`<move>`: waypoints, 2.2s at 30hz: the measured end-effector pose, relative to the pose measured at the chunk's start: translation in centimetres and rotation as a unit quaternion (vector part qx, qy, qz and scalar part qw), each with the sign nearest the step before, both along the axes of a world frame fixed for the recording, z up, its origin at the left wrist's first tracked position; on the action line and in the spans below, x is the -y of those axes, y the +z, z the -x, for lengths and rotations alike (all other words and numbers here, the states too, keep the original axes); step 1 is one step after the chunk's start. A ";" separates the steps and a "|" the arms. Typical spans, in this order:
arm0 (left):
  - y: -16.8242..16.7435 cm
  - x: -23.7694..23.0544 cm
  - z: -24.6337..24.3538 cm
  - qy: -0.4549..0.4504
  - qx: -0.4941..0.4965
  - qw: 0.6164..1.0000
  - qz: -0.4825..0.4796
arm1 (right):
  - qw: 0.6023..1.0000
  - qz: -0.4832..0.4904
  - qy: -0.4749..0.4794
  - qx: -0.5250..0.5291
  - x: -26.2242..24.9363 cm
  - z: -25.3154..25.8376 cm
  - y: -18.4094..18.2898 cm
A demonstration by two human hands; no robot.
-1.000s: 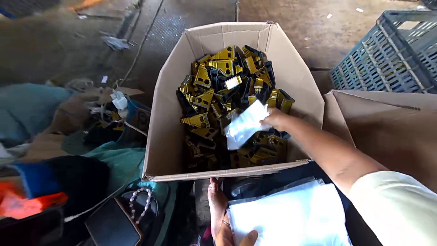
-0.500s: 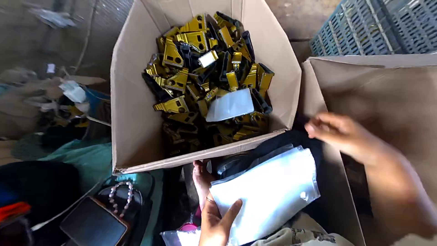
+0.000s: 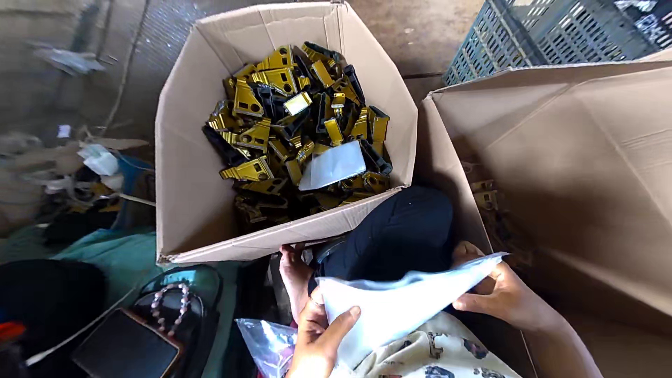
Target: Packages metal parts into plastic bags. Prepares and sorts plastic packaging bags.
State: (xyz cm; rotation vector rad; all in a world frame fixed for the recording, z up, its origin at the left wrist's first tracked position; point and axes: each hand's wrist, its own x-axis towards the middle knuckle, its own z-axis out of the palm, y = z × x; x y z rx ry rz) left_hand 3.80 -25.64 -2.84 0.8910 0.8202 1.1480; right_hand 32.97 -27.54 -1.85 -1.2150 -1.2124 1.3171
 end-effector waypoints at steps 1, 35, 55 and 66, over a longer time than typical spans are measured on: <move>0.2 0.1 -0.2 0.015 -0.023 0.999 0.029 | 1.000 0.006 0.003 -0.013 0.2 0.1 0.1; -2.5 -2.3 -0.5 0.018 0.034 0.999 -0.037 | 0.989 -0.092 0.071 -0.088 -2.6 -1.5 -1.9; 1.3 -3.5 -4.7 0.063 0.209 0.964 0.154 | 0.970 -0.111 0.207 0.058 -2.1 -0.2 0.8; 2.2 -3.8 -5.8 0.011 0.112 0.988 -0.109 | 0.956 -0.111 0.193 0.193 -5.3 5.0 3.4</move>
